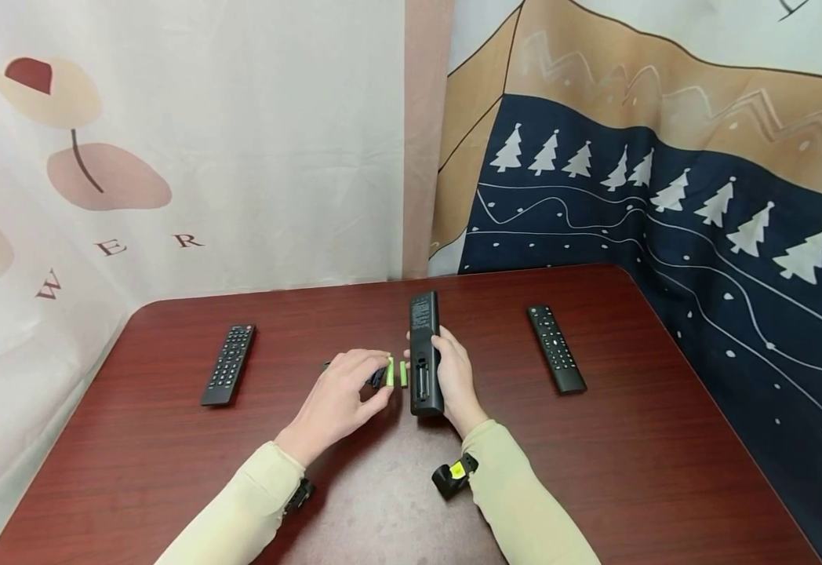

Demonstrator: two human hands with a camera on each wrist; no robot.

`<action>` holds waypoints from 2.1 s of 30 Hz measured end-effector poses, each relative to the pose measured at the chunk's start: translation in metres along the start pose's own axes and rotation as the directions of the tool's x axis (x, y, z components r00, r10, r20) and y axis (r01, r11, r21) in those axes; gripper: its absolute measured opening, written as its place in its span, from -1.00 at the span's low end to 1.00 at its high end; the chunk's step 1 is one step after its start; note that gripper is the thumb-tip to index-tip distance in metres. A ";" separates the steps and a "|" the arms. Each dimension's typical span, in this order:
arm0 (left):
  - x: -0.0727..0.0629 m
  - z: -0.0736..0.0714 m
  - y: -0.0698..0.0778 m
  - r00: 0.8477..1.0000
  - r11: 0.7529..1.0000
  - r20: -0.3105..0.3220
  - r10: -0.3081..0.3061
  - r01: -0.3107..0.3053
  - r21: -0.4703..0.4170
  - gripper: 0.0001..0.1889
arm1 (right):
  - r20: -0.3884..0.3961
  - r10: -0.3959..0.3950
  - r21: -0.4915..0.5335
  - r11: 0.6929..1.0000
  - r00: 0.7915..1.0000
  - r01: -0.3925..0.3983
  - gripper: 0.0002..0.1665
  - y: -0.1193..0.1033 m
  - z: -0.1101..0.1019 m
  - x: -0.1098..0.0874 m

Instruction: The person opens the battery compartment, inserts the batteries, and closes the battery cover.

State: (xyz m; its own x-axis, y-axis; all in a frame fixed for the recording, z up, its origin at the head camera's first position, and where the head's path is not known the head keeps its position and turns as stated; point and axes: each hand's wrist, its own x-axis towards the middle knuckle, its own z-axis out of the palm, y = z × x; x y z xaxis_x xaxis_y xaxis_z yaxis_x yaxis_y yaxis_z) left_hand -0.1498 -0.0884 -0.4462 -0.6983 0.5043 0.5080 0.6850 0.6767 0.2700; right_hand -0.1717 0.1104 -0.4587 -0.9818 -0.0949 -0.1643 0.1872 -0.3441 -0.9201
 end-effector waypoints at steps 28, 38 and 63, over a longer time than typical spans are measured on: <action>0.006 0.006 0.024 0.992 0.990 -0.046 0.121 -0.124 -0.067 -0.73 | 0.004 -0.013 -0.005 1.000 1.000 0.013 -0.38 0.003 0.000 0.000; 0.006 0.006 0.030 0.992 0.991 -0.027 0.127 -0.128 -0.049 -0.69 | 0.005 -0.025 0.007 1.000 1.000 0.025 -0.38 0.005 0.001 0.000; 0.009 0.008 0.036 0.987 0.987 0.015 0.162 -0.162 -0.025 -0.67 | 0.025 -0.007 0.045 0.999 1.000 0.006 -0.40 0.001 0.002 -0.001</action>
State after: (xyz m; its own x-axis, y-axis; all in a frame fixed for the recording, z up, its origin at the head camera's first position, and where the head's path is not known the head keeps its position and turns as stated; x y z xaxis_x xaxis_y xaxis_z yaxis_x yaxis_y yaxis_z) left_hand -0.1329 -0.0553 -0.4381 -0.5812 0.6151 0.5328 0.7938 0.5726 0.2048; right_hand -0.1709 0.1083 -0.4583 -0.9821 -0.1160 -0.1486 0.1824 -0.3864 -0.9041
